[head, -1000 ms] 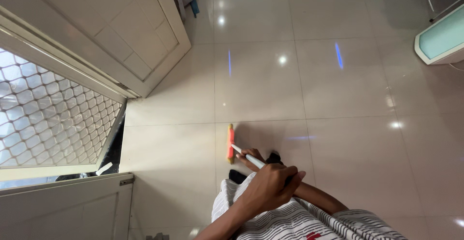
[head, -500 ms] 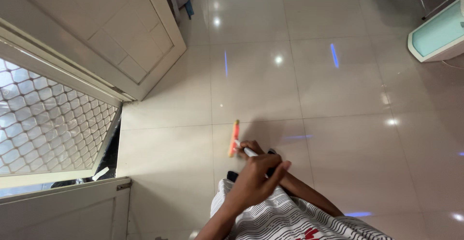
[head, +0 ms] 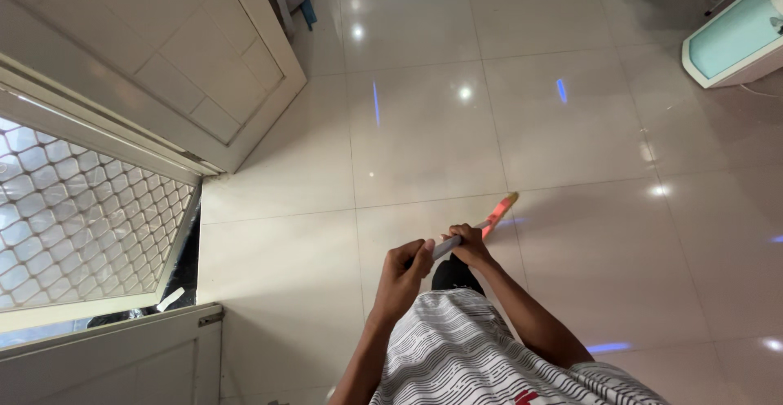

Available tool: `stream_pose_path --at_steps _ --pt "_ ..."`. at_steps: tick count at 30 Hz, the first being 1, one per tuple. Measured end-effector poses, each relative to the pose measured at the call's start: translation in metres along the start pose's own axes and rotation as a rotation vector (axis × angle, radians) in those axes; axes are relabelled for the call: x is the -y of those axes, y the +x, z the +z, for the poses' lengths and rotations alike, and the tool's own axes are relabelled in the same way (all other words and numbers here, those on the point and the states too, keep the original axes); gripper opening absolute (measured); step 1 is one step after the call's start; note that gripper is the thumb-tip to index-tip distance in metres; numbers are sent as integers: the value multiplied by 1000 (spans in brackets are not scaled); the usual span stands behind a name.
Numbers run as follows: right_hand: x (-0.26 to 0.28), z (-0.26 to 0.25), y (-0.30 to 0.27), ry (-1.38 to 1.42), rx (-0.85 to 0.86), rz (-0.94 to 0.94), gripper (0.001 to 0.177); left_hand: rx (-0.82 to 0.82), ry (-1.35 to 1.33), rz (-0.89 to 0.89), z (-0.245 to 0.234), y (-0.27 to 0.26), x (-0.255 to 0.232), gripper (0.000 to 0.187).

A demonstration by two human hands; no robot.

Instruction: The person sweeps the tiled floor using a broom, pushing debris toward and through an open doorway.

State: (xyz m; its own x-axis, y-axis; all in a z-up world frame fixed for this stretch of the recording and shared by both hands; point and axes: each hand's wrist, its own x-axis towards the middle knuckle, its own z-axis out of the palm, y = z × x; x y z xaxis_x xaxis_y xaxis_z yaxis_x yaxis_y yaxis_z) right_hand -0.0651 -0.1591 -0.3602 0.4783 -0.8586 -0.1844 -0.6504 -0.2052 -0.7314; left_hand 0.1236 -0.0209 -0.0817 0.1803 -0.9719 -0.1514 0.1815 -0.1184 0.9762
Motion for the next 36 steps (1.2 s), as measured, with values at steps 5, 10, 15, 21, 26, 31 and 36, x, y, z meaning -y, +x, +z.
stream_pose_path --at_steps 5,10,15,21,26,31,36 --pt "7 21 5 77 -42 -118 34 -100 59 1 -9 -11 6 47" --pt "43 66 15 133 157 -327 31 -235 170 -25 -21 -33 -13 51" --pt "84 107 18 716 383 -372 26 -306 230 86 -18 -53 -38 47" --pt "99 120 -4 545 417 -456 28 -88 372 195 4 -71 -68 38" --pt "99 108 -15 506 337 -486 31 -12 326 301 13 -72 -87 30" --pt "87 84 1 358 250 -418 33 -26 308 257 11 -69 -92 31" --pt "61 52 9 242 116 -300 35 -48 266 189 9 -63 -76 34"
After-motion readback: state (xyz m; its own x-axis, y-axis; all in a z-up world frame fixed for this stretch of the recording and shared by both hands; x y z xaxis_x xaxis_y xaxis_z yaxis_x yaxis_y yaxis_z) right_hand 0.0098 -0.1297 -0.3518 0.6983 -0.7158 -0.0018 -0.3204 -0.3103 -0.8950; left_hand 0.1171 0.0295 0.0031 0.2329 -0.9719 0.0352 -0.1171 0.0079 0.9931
